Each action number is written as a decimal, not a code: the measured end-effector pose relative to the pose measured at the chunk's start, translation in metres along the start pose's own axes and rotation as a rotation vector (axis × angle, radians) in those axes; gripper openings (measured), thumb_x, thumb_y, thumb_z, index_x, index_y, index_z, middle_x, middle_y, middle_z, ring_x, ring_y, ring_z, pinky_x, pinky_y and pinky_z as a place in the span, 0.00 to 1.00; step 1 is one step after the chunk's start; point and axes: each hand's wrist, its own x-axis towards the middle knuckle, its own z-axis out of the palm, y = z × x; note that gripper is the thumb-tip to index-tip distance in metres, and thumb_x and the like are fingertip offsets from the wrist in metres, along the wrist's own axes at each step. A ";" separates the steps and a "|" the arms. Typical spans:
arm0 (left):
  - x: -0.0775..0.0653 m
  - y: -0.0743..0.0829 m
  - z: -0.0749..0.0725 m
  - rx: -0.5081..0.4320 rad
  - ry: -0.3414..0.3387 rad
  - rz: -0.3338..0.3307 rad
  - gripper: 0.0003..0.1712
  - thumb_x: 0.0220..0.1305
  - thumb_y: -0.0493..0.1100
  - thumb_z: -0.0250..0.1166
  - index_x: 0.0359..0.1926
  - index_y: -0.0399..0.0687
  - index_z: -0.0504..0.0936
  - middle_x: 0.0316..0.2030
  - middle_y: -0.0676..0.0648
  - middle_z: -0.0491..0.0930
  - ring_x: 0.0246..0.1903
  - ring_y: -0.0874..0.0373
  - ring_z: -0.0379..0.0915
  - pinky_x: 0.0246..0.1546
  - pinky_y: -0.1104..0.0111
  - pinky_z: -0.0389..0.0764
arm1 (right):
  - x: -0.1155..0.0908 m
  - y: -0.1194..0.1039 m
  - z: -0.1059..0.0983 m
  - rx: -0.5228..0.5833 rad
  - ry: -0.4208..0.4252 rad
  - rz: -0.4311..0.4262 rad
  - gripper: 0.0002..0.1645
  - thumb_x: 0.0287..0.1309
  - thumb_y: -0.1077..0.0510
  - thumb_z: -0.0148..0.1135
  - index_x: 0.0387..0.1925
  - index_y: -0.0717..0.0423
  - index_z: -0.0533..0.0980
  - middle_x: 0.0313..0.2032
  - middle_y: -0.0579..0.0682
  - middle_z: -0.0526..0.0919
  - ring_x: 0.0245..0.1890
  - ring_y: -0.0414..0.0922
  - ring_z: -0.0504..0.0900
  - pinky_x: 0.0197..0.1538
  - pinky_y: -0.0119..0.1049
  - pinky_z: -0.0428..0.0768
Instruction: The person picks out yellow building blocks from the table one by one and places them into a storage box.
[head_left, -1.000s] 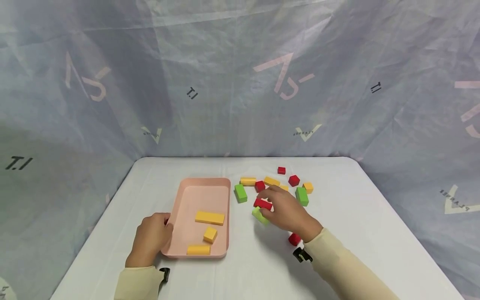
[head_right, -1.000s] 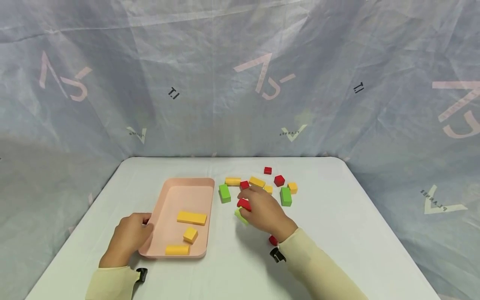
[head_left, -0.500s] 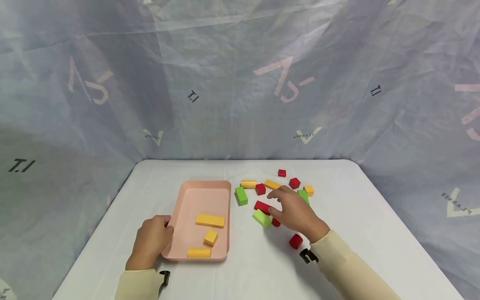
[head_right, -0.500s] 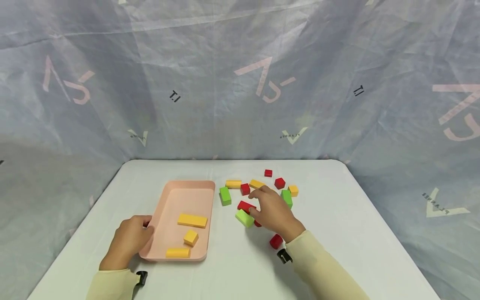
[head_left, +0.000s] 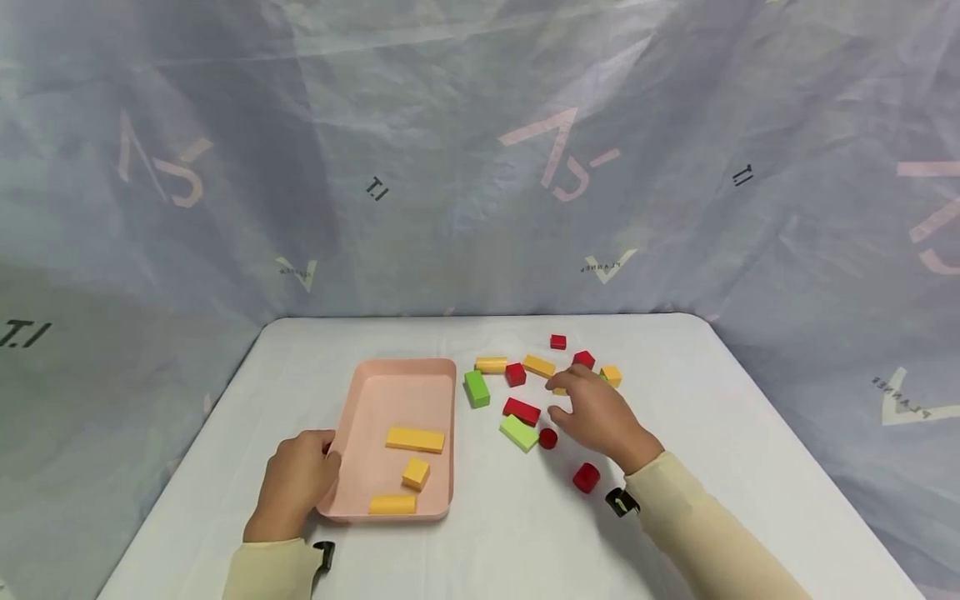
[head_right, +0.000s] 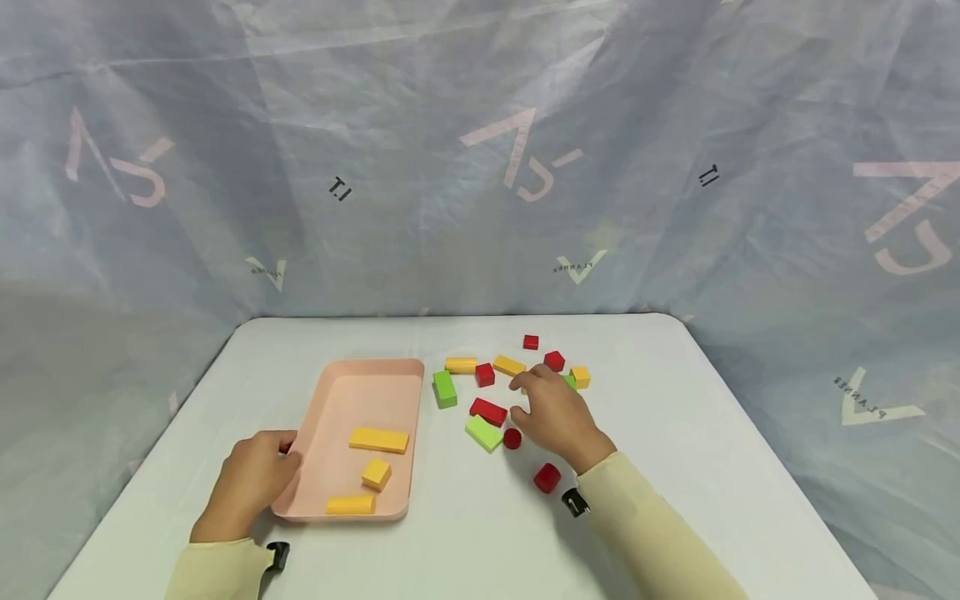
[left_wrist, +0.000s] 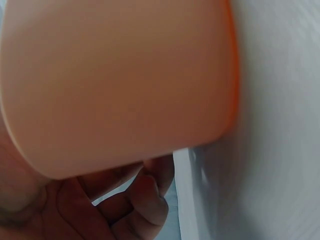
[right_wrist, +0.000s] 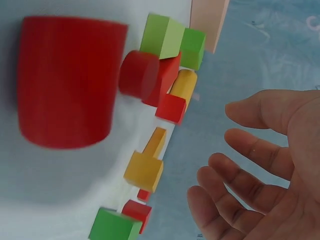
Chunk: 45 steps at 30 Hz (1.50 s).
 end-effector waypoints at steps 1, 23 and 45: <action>0.000 0.000 0.000 -0.001 0.003 0.007 0.12 0.58 0.36 0.58 0.41 0.45 0.84 0.25 0.49 0.79 0.21 0.56 0.67 0.20 0.62 0.70 | 0.001 0.001 0.000 0.000 0.001 0.006 0.19 0.49 0.51 0.69 0.45 0.45 0.78 0.42 0.41 0.74 0.40 0.39 0.72 0.42 0.43 0.80; 0.001 0.000 -0.001 -0.012 -0.017 -0.020 0.17 0.59 0.37 0.58 0.50 0.40 0.81 0.32 0.47 0.81 0.24 0.56 0.69 0.23 0.61 0.73 | 0.021 0.025 0.013 0.012 -0.052 0.152 0.20 0.50 0.51 0.68 0.46 0.51 0.79 0.45 0.50 0.75 0.40 0.43 0.71 0.43 0.45 0.79; 0.001 -0.001 0.002 -0.013 -0.012 -0.017 0.16 0.59 0.37 0.57 0.48 0.42 0.82 0.29 0.48 0.80 0.23 0.57 0.68 0.22 0.62 0.73 | 0.040 0.035 0.027 -0.034 -0.085 0.218 0.25 0.51 0.50 0.68 0.50 0.53 0.75 0.48 0.53 0.72 0.41 0.48 0.72 0.47 0.50 0.79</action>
